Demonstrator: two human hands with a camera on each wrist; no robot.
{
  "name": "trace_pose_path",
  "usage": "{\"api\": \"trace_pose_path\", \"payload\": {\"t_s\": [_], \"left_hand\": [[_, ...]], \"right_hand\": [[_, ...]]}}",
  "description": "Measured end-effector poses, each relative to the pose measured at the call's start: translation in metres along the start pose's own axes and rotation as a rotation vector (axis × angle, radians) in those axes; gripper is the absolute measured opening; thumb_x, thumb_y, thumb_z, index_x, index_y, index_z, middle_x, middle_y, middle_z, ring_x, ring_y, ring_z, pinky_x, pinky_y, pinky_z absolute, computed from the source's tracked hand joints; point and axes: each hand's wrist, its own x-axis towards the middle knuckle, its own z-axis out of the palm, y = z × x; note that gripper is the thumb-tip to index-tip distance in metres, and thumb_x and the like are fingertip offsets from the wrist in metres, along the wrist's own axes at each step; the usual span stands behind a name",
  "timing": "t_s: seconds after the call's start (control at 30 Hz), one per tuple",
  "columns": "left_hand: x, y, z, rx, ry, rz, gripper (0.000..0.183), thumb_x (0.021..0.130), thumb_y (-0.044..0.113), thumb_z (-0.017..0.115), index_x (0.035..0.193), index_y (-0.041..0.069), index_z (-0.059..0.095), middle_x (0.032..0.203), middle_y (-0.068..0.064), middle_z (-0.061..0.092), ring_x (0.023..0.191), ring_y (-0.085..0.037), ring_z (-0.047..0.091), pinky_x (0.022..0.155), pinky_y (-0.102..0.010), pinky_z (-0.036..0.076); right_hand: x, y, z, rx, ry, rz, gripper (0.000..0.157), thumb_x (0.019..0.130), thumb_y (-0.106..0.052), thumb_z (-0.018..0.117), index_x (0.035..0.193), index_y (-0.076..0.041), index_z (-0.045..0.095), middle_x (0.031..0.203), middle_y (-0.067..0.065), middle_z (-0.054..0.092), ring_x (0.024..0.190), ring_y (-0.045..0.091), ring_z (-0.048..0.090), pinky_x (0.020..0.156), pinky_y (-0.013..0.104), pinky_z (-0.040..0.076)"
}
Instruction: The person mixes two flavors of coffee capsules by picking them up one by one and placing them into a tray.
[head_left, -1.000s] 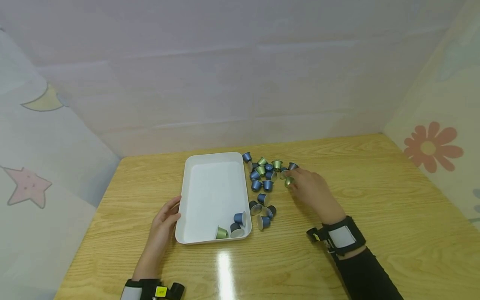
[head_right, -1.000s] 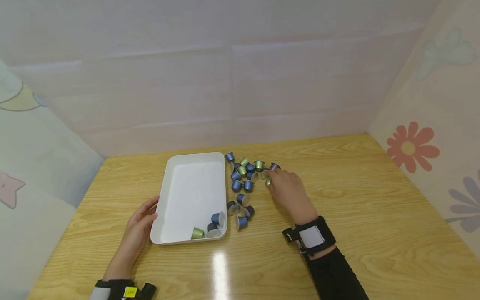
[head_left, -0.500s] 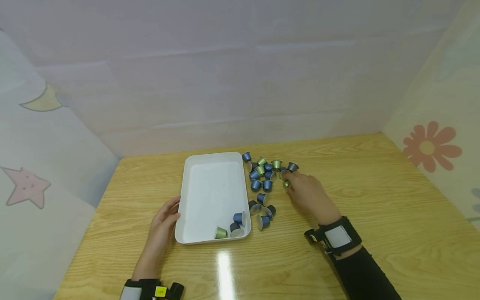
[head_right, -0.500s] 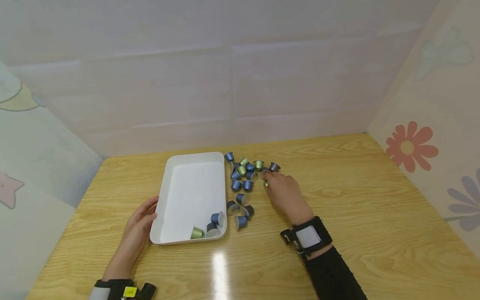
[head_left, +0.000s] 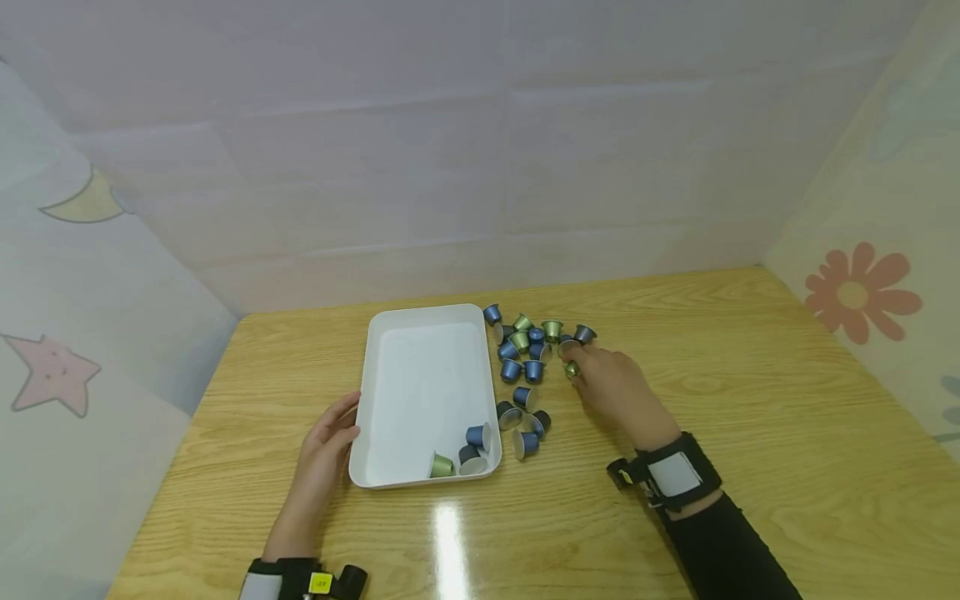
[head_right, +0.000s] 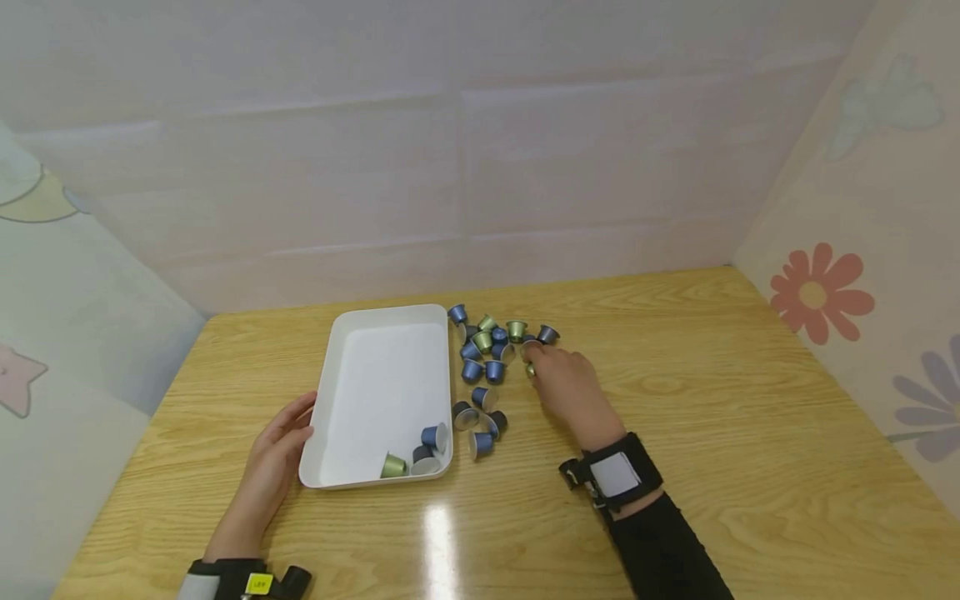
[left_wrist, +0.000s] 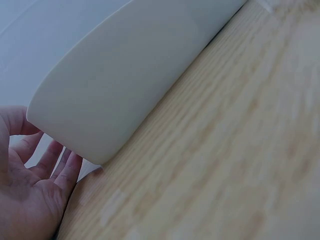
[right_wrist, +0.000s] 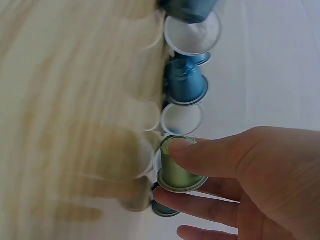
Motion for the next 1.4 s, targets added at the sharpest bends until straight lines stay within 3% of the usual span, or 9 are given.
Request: {"api": "trace_pose_path", "payload": {"t_s": [0.27,0.37,0.5,0.7,0.87,1.03,1.4], "left_hand": [[0.002,-0.001,0.002,-0.004,-0.002,-0.007,0.048,0.102,-0.001,0.041,0.149,-0.001,0.034,0.149,-0.019,0.037,0.124,-0.009,0.046,0.097,-0.016,0.042],[0.002,-0.002,0.002,-0.004,0.005,-0.019,0.049,0.101,-0.001,0.040,0.149,0.000,0.034,0.149,-0.018,0.037,0.125,-0.009,0.045,0.097,-0.016,0.041],[0.001,-0.002,0.002,-0.006,0.004,-0.014,0.049,0.101,-0.002,0.040,0.149,-0.001,0.034,0.149,-0.018,0.036,0.125,-0.007,0.046,0.097,-0.016,0.041],[0.001,-0.002,0.001,-0.001,0.000,-0.006,0.049,0.101,-0.001,0.041,0.150,-0.001,0.033,0.149,-0.018,0.036,0.124,-0.006,0.047,0.097,-0.016,0.041],[0.002,-0.002,0.000,0.004,0.007,-0.005,0.049,0.101,-0.002,0.041,0.150,-0.001,0.034,0.148,-0.019,0.037,0.122,-0.005,0.048,0.097,-0.016,0.042],[0.002,-0.001,-0.001,0.001,0.011,-0.008,0.049,0.101,-0.002,0.041,0.150,-0.001,0.034,0.147,-0.017,0.038,0.121,-0.004,0.048,0.097,-0.016,0.042],[0.001,-0.002,-0.001,0.001,0.010,0.013,0.050,0.100,-0.001,0.043,0.149,-0.004,0.033,0.142,-0.012,0.042,0.120,-0.002,0.050,0.096,-0.017,0.043]], "right_hand": [[-0.001,-0.018,-0.021,0.025,-0.016,-0.005,0.034,0.086,-0.005,0.075,0.119,-0.001,0.066,0.107,0.014,0.070,0.083,0.030,0.067,0.072,0.043,0.056],[-0.002,-0.029,-0.030,0.053,-0.061,-0.005,0.034,0.087,-0.006,0.075,0.120,-0.001,0.065,0.110,0.014,0.068,0.080,0.027,0.066,0.073,0.042,0.056],[-0.003,-0.042,-0.040,0.066,-0.079,-0.034,0.032,0.086,-0.008,0.076,0.116,0.001,0.066,0.107,0.016,0.067,0.073,0.025,0.064,0.069,0.039,0.055],[-0.006,-0.063,-0.049,0.036,-0.093,-0.086,0.030,0.087,-0.013,0.076,0.113,0.000,0.068,0.100,0.012,0.069,0.082,0.027,0.066,0.074,0.038,0.055],[-0.006,-0.080,-0.048,0.022,-0.112,-0.169,0.029,0.088,-0.015,0.076,0.113,-0.004,0.069,0.097,0.007,0.070,0.081,0.022,0.066,0.072,0.034,0.054],[-0.007,-0.092,-0.041,0.046,-0.117,-0.232,0.030,0.088,-0.017,0.076,0.115,-0.005,0.069,0.101,0.006,0.069,0.085,0.022,0.067,0.078,0.037,0.055],[-0.012,-0.108,-0.032,0.019,-0.017,-0.378,0.027,0.084,-0.011,0.079,0.109,-0.006,0.070,0.102,0.005,0.067,0.091,0.020,0.066,0.080,0.035,0.055]]}}
